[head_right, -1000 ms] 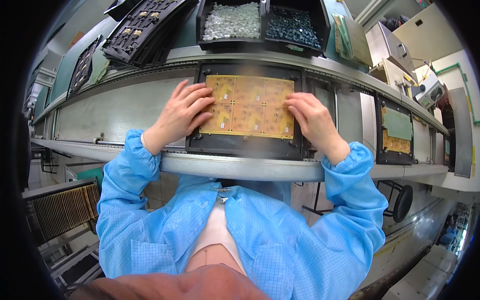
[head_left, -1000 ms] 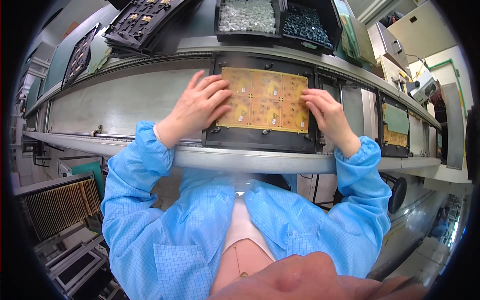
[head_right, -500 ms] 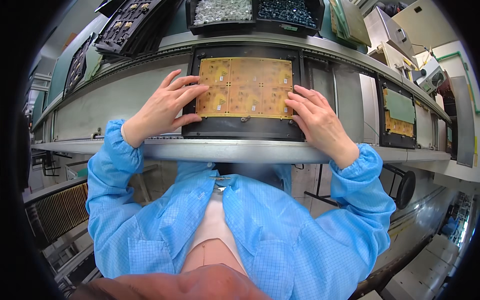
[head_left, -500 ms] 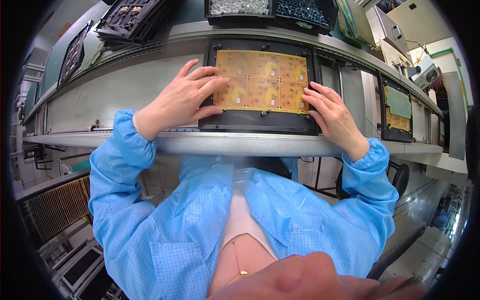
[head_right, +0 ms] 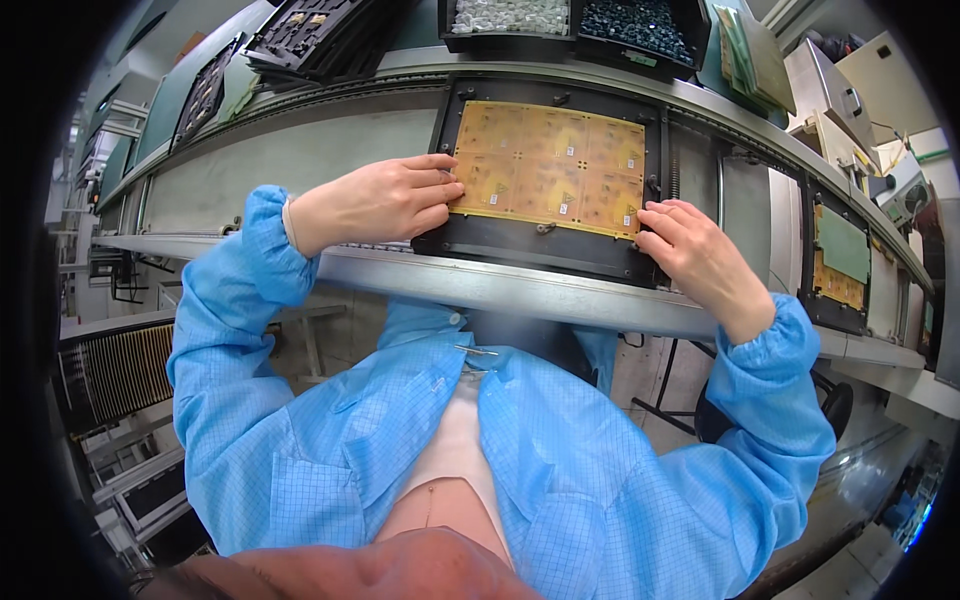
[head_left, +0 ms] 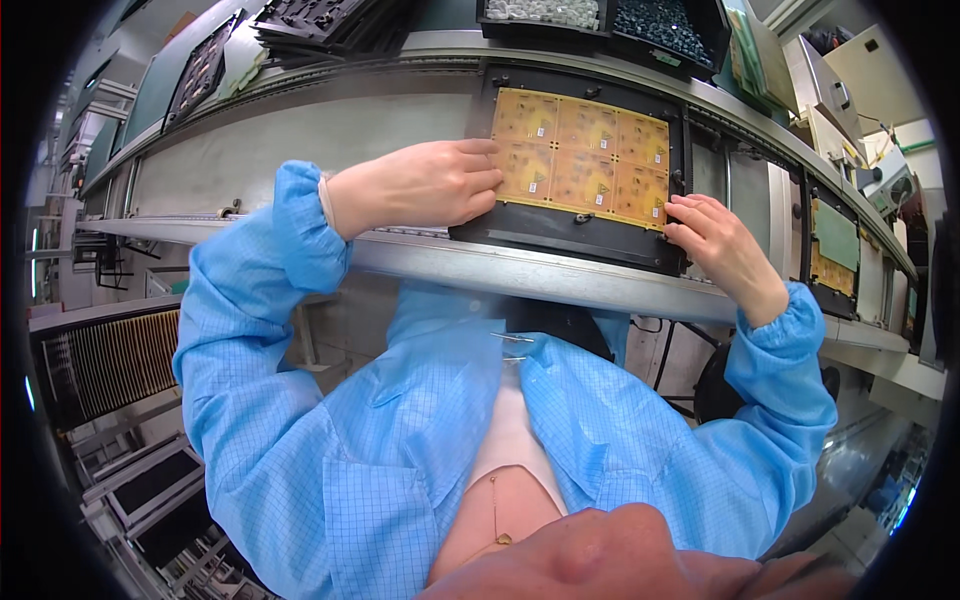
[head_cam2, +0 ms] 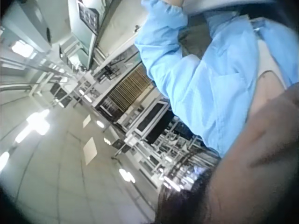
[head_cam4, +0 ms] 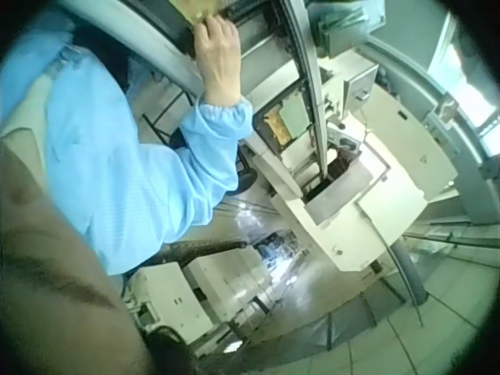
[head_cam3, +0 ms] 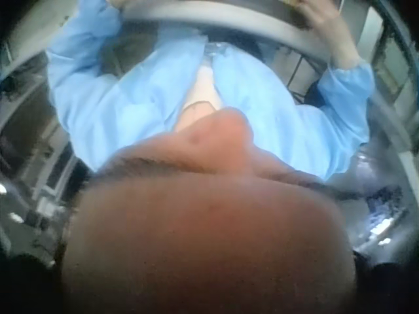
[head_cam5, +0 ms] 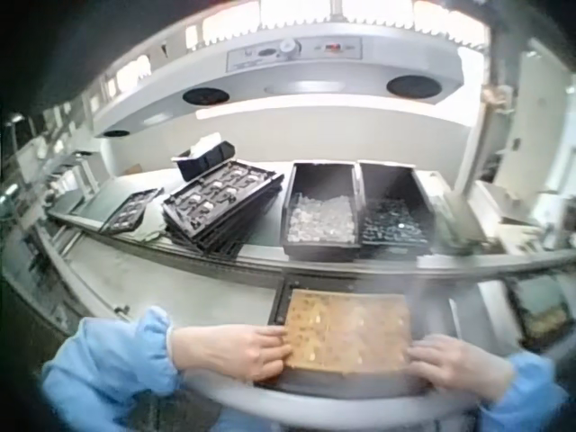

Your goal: Assembling small electronic components onto a printed circuit board on a production line.

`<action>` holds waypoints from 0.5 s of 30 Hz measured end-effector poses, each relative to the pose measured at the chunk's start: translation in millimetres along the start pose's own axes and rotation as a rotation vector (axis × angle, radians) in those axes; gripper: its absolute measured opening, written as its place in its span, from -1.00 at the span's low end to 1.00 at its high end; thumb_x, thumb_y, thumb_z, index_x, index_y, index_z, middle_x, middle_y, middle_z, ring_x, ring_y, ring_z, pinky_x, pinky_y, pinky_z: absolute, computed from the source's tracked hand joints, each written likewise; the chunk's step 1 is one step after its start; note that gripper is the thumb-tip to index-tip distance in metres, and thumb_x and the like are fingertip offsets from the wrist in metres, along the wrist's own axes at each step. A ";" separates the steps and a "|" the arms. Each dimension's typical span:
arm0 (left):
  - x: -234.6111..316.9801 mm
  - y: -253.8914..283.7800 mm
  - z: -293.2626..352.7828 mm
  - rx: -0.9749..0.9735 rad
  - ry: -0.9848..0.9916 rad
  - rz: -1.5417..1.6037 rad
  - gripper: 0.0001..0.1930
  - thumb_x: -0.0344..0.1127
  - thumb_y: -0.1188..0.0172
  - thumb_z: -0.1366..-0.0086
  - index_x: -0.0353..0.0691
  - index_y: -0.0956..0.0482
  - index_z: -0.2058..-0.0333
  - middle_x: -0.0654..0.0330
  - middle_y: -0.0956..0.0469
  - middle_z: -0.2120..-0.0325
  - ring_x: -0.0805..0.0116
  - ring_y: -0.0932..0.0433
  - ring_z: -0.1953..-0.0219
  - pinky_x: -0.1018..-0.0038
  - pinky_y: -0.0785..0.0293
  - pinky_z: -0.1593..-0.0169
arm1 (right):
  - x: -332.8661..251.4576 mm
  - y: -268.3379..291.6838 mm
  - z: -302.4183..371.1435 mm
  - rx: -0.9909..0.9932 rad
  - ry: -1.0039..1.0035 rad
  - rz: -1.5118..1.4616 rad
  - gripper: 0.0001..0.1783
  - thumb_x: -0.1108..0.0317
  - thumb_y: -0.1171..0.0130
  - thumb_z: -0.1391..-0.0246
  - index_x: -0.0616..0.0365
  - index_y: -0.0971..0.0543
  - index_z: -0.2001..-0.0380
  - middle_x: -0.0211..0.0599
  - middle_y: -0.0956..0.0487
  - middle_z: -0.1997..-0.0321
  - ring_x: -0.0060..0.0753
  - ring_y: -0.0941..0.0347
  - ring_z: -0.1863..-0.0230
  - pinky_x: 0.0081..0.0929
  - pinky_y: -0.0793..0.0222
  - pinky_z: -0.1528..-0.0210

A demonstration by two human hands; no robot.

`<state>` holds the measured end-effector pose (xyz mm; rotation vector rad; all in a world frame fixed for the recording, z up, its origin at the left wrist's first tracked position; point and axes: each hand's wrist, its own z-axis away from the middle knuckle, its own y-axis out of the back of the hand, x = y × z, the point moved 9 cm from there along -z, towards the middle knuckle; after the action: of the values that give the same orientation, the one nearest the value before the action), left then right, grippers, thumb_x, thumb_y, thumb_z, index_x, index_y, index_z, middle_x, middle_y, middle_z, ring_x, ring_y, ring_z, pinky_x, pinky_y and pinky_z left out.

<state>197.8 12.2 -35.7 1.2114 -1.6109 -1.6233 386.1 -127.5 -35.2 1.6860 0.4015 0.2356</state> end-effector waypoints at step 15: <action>-1.4 -12.9 -30.1 -0.301 -0.180 -0.021 -0.91 -0.33 -0.22 -0.13 -0.20 -0.58 0.44 0.23 -0.54 0.42 0.27 -0.57 0.34 0.35 -0.50 -0.08 | -14.2 -8.4 -24.0 -0.199 0.383 0.270 -0.90 0.42 -0.23 0.08 0.20 -0.55 0.46 -0.35 -0.52 0.47 -0.30 -0.51 0.32 -0.41 -0.53 0.16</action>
<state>227.3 0.8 -44.3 0.9526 -1.3942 -1.9517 362.9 -110.2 -38.7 1.4940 0.4165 0.7807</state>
